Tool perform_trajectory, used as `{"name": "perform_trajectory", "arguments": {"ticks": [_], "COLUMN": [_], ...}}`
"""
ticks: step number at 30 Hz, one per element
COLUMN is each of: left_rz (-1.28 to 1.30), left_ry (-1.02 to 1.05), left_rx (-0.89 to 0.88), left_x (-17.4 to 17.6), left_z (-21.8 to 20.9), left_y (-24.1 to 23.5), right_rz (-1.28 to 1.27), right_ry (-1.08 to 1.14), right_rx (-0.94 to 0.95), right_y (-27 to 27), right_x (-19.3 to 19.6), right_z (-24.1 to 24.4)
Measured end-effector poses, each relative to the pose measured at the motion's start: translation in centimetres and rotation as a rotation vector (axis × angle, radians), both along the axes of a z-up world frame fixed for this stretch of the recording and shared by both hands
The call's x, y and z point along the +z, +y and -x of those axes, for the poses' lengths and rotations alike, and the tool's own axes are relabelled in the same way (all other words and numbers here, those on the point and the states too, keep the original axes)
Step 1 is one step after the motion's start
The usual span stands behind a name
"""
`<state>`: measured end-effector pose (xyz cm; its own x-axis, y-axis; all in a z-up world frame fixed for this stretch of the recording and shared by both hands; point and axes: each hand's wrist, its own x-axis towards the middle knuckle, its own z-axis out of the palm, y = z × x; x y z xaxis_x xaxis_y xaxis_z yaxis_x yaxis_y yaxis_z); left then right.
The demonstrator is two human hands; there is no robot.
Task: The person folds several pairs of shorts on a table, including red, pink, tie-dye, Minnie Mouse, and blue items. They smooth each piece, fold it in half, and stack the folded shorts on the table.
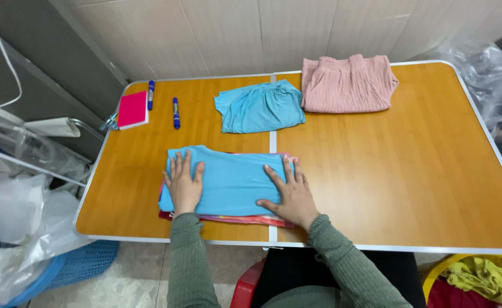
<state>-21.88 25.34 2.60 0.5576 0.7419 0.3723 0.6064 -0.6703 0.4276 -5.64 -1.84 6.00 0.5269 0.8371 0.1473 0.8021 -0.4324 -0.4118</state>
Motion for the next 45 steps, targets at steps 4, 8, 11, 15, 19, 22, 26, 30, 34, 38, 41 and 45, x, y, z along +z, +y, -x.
{"name": "perform_trajectory", "arguments": {"ticks": [4,8,11,15,19,22,26,30,34,38,41,45], "left_rz": [-0.209,-0.306,-0.179,-0.052,-0.052,-0.019,0.135,0.185,0.241,0.151,-0.023,-0.024], "left_ry": [-0.011,-0.080,-0.071,-0.049,-0.015,0.057,0.172,0.381,0.637,0.725,0.657,0.395], "left_rx": [-0.011,-0.137,-0.315,-0.474,-0.497,-0.502,-0.548,-0.508,-0.460,-0.555,-0.625,-0.849], "left_x": [1.2,1.8,2.5,4.0,4.4,2.9,0.3,-0.5,0.9,1.8,1.7,1.2], "left_z": [-0.1,-2.3,-4.6,-6.8,-10.0,-14.5,-22.7,-27.7,-28.6,-26.0,-23.7,-20.9], "left_y": [-2.5,-9.4,-14.5,-18.2,-17.2,-14.0,-9.4,-7.5,-10.4,-17.0,-22.4,-28.1], "right_rz": [-0.303,-0.531,-0.558,-0.489,-0.441,-0.402,-0.421,-0.477,-0.623,-0.787,-0.889,-0.885], "right_ry": [0.192,0.301,0.351,0.365,0.277,0.183,0.200,0.250,0.381,0.369,0.337,0.232], "right_rx": [0.024,-0.069,-0.135,-0.186,-0.189,-0.177,-0.168,-0.154,-0.158,-0.251,-0.319,-0.474], "right_y": [-0.9,-3.4,-5.3,-7.3,-8.3,-8.3,-8.4,-8.8,-9.1,-10.1,-11.6,-15.1], "right_x": [-0.8,-2.2,-3.1,-4.1,-4.8,-5.4,-5.3,-4.9,-4.8,-4.6,-4.1,-3.4], "right_z": [-1.0,-1.7,-2.1,-2.6,-3.2,-3.2,-3.0,-3.1,-3.3,-3.4,-4.2,-6.0]}}
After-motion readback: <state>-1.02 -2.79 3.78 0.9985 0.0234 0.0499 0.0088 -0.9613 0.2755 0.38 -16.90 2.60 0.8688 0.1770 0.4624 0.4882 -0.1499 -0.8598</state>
